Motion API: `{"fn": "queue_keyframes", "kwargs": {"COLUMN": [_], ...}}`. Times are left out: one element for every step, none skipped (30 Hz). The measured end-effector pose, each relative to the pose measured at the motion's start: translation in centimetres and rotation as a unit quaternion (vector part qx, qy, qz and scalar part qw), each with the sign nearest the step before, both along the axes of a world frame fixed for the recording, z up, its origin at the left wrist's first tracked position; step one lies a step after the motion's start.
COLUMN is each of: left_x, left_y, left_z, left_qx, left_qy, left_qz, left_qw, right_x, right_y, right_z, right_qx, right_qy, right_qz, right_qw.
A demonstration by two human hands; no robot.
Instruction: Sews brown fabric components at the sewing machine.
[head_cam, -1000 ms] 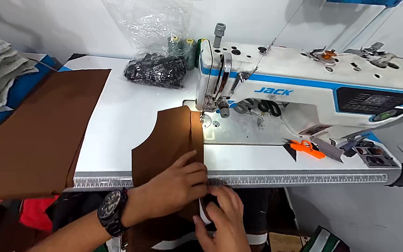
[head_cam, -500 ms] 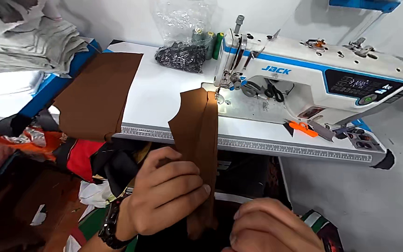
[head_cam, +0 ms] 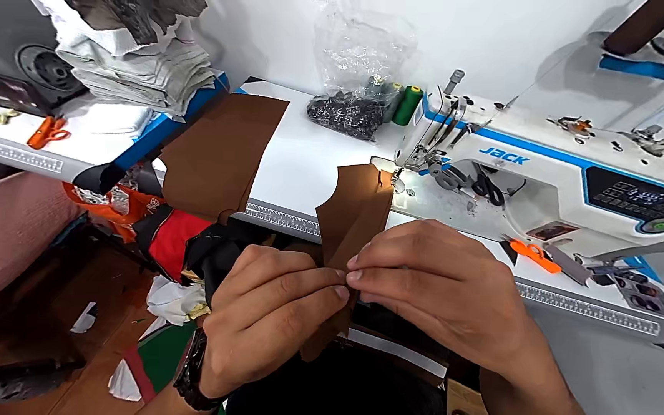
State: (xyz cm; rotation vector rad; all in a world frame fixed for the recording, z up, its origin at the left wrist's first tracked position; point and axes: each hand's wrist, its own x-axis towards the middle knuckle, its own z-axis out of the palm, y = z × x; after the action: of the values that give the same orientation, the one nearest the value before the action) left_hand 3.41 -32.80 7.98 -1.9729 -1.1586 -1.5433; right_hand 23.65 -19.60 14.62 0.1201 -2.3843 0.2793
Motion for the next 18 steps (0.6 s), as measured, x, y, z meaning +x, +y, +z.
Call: {"fn": "queue_keyframes", "kwargs": {"left_x": [0.1,0.1,0.2,0.2,0.2,0.3,0.3,0.3,0.4,0.6,0.7,0.8,0.9,1.0,1.1,1.2,1.3,1.3], "left_y": [0.0,0.0,-0.1,-0.1,-0.1,-0.1,-0.1,-0.2,-0.2,-0.2,-0.2,-0.2,-0.2,-0.2,-0.1,-0.1,-0.1,-0.1], "left_z": [0.0,0.1,0.1,0.1,0.1,0.2,0.2,0.2,0.3,0.3,0.4,0.4,0.5,0.6,0.6,0.7,0.7,0.7], "left_qx": [0.001,0.002,0.004,0.005,0.005,0.005,0.003,-0.001,-0.003,-0.004,-0.003,-0.003,-0.005,-0.006,-0.006,-0.007,-0.006,-0.008], "left_qy": [-0.007,-0.015,-0.021,-0.025,-0.028,-0.03,-0.031,-0.029,-0.027,-0.026,-0.025,-0.024,-0.022,-0.019,-0.017,-0.014,-0.013,-0.015], "left_qz": [0.001,0.003,0.006,0.009,0.009,0.007,0.005,0.003,0.001,0.0,0.0,0.0,0.001,0.002,0.0,-0.003,-0.012,-0.03], "left_qw": [1.0,1.0,1.0,1.0,1.0,1.0,1.0,1.0,1.0,1.0,1.0,1.0,1.0,1.0,1.0,1.0,1.0,0.999], "right_x": [-0.1,-0.2,-0.3,-0.3,-0.4,-0.4,-0.4,-0.4,-0.4,-0.4,-0.3,-0.3,-0.2,-0.1,0.0,0.1,0.3,0.5], "right_y": [-0.1,-0.1,-0.2,-0.3,-0.3,-0.3,-0.2,-0.1,0.0,0.1,0.1,0.1,0.2,0.1,0.1,0.0,-0.1,-0.2], "right_z": [0.2,0.4,0.5,0.6,0.6,0.7,0.8,0.8,0.9,1.0,1.1,1.1,1.3,1.4,1.5,1.7,1.8,2.0], "right_qx": [0.006,0.011,0.015,0.018,0.021,0.026,0.032,0.039,0.044,0.049,0.053,0.058,0.064,0.071,0.077,0.082,0.086,0.087], "right_qy": [-0.005,-0.007,-0.007,-0.008,-0.01,-0.013,-0.014,-0.016,-0.015,-0.013,-0.012,-0.014,-0.016,-0.018,-0.02,-0.023,-0.026,-0.028], "right_qz": [0.004,0.007,0.007,0.005,0.002,0.002,0.005,0.009,0.015,0.017,0.018,0.018,0.018,0.017,0.015,0.014,0.013,0.013], "right_qw": [1.0,1.0,1.0,1.0,1.0,1.0,0.999,0.999,0.999,0.999,0.998,0.998,0.998,0.997,0.997,0.996,0.996,0.996]}}
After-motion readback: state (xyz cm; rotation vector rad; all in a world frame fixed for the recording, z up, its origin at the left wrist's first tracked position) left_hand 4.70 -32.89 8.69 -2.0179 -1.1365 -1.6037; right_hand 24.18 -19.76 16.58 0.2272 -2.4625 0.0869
